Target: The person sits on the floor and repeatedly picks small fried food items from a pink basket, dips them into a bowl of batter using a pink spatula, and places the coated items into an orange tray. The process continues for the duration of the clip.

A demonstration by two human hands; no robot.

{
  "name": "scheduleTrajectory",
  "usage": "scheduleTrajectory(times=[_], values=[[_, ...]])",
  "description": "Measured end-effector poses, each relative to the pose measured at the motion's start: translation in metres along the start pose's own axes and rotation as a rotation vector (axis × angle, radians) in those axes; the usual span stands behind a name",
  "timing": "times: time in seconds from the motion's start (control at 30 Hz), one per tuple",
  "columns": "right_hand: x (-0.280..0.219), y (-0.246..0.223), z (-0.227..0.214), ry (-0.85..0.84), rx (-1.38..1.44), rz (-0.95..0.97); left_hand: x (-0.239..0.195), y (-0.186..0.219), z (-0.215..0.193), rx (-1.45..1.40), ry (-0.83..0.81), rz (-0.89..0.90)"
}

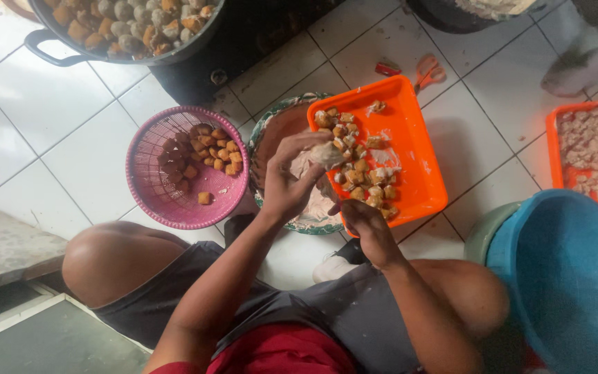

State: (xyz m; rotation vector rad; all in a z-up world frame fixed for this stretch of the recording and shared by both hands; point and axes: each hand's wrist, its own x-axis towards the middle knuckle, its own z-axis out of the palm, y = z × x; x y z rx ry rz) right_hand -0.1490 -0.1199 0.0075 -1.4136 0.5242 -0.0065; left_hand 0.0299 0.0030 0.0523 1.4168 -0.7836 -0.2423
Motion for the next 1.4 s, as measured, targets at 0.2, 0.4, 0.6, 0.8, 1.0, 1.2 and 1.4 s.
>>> scheduleTrajectory(times=[0.2, 0.4, 0.6, 0.8, 1.0, 1.2, 1.4], values=[[-0.007, -0.003, -0.039, 0.203, 0.6, 0.091, -0.027, -0.079, 0.01, -0.432, -0.057, -0.52], [-0.023, -0.018, -0.068, 0.305, 0.662, -0.071, -0.071, -0.166, 0.05, 0.031, -0.25, -0.439], [-0.024, -0.013, -0.069, 0.274, 0.688, -0.034, -0.041, -0.187, 0.109, 0.426, -0.239, -0.471], [-0.023, -0.004, -0.083, 0.24, 0.692, 0.028, -0.017, -0.171, 0.093, 0.454, -0.262, -0.254], [-0.019, 0.011, -0.085, 0.133, 0.649, 0.087, -0.055, -0.214, -0.062, 0.64, 0.314, -0.337], [0.007, 0.017, -0.055, 0.083, 0.496, 0.263, -0.138, -0.286, -0.185, 1.132, 0.305, -0.888], [0.025, 0.016, -0.037, 0.081, 0.385, 0.332, -0.171, -0.343, -0.202, 1.08, -0.33, -1.298]])
